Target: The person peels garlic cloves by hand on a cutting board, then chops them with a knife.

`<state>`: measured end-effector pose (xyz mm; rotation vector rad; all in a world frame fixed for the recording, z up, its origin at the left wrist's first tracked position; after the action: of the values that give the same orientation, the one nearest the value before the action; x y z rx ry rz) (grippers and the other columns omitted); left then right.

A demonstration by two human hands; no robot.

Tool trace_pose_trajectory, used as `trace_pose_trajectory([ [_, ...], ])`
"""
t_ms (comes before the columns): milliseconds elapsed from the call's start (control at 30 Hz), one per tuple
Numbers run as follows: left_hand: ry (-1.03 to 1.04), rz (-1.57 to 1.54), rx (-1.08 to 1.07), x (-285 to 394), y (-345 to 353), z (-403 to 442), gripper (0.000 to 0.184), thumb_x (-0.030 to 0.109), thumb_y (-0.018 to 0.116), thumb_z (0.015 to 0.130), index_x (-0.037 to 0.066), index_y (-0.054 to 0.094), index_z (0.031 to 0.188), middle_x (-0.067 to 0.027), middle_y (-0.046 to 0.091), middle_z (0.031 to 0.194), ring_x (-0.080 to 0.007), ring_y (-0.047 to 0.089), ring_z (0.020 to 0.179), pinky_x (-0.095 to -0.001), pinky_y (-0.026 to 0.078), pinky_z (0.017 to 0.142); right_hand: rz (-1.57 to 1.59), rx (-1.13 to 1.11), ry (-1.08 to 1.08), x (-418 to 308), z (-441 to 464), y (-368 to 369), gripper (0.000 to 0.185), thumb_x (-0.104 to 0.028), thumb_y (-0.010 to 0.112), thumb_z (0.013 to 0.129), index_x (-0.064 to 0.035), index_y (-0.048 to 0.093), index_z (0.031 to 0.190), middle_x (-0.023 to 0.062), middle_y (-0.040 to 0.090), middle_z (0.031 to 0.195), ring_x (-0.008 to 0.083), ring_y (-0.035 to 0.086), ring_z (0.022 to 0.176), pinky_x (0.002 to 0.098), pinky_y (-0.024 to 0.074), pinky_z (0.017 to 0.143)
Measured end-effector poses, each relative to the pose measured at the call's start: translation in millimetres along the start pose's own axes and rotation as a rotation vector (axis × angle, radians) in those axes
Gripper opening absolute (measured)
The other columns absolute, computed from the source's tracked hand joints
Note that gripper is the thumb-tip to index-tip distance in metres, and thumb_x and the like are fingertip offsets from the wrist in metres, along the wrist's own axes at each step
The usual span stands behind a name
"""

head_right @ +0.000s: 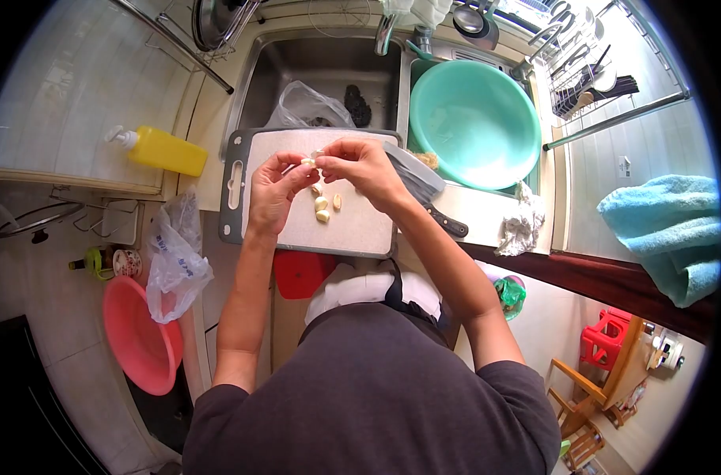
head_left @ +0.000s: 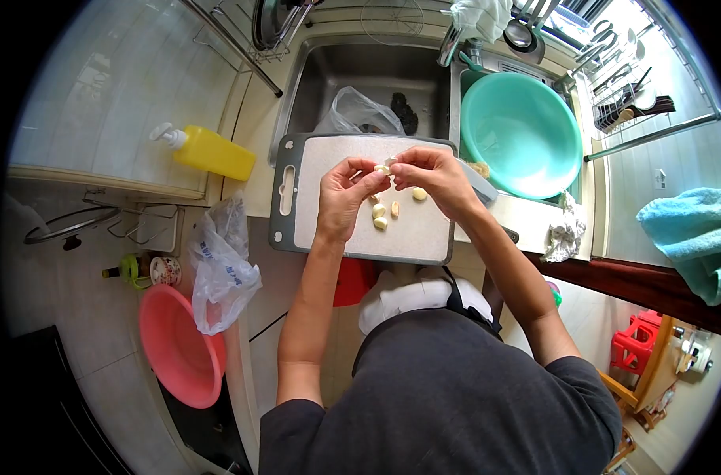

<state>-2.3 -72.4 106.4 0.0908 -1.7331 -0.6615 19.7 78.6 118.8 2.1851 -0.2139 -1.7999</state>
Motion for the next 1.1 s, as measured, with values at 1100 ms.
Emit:
trace_pose_trajectory([
  [1100,-0.066,0.209,0.026,4,-3,-2,0.027,-0.002,0.067,0.084,-0.008,0.062,0.11,-0.015,0.069,0.098,-0.0176,0.068,0.085,-0.0268,0.057,0.081,-0.801,-0.023,-0.368,-34,11,11,0.018,-0.012,0.071,0.078,-0.0003,0.068,0.09,0.0136,0.064,0.077,0.0223,0.063,0.067,0.0319,0.0497,0.062],
])
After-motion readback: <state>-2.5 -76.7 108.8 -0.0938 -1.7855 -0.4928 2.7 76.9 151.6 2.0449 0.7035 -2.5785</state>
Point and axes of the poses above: each hand's wrist, its own z-axis towards the middle knuckle, its own y-axis out of the palm, x = y × z, the point moved 6 cm from there along z, towards the middle knuckle
